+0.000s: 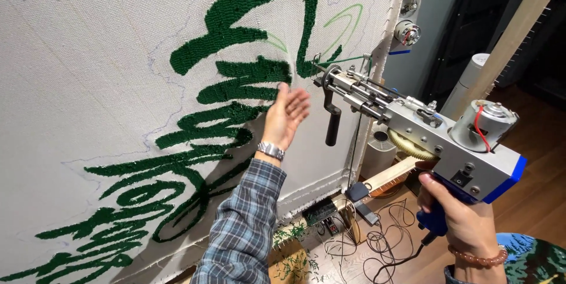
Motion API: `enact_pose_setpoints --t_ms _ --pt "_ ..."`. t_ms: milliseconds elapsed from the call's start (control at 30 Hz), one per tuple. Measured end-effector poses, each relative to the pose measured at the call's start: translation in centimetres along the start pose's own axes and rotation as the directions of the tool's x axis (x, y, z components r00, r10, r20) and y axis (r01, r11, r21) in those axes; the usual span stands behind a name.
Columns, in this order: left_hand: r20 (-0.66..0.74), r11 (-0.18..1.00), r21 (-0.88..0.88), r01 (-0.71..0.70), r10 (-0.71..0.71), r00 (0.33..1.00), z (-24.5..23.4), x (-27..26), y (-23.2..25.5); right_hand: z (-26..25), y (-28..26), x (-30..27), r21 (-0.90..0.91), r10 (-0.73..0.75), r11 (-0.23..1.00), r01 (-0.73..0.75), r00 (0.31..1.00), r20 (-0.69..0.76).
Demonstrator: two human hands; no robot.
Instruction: The person is tufting a rug by using a tufting gun to insert green yarn into a canvas stretched on a wooden frame.
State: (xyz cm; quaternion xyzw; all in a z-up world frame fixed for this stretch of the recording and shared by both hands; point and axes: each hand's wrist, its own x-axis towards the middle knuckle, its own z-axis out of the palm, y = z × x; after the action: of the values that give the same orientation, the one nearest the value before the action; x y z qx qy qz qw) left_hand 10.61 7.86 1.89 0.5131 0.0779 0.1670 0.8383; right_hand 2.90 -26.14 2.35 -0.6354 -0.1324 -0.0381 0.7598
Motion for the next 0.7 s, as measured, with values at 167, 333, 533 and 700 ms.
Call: enact_pose_setpoints --t_ms 167,333,533,700 --pt "-0.168 0.982 -0.186 -0.027 -0.005 0.986 0.8 0.7 0.8 0.0 -0.1 -0.2 0.012 0.077 0.997 -0.077 0.997 -0.026" --pt "-0.133 0.995 0.015 -0.101 0.102 0.986 -0.8 2.5 -2.3 -0.4 0.3 -0.1 -0.025 0.029 0.999 -0.029 1.000 0.012" --pt "0.125 0.702 0.712 -0.021 -0.097 0.987 -2.5 1.7 -5.5 -1.1 1.1 0.1 -0.018 0.022 1.000 -0.021 0.999 0.044" --pt "0.343 0.859 0.504 -0.089 -0.105 0.933 -1.8 0.3 -5.3 -0.7 1.4 0.1 0.001 0.091 0.996 -0.091 0.996 0.001"
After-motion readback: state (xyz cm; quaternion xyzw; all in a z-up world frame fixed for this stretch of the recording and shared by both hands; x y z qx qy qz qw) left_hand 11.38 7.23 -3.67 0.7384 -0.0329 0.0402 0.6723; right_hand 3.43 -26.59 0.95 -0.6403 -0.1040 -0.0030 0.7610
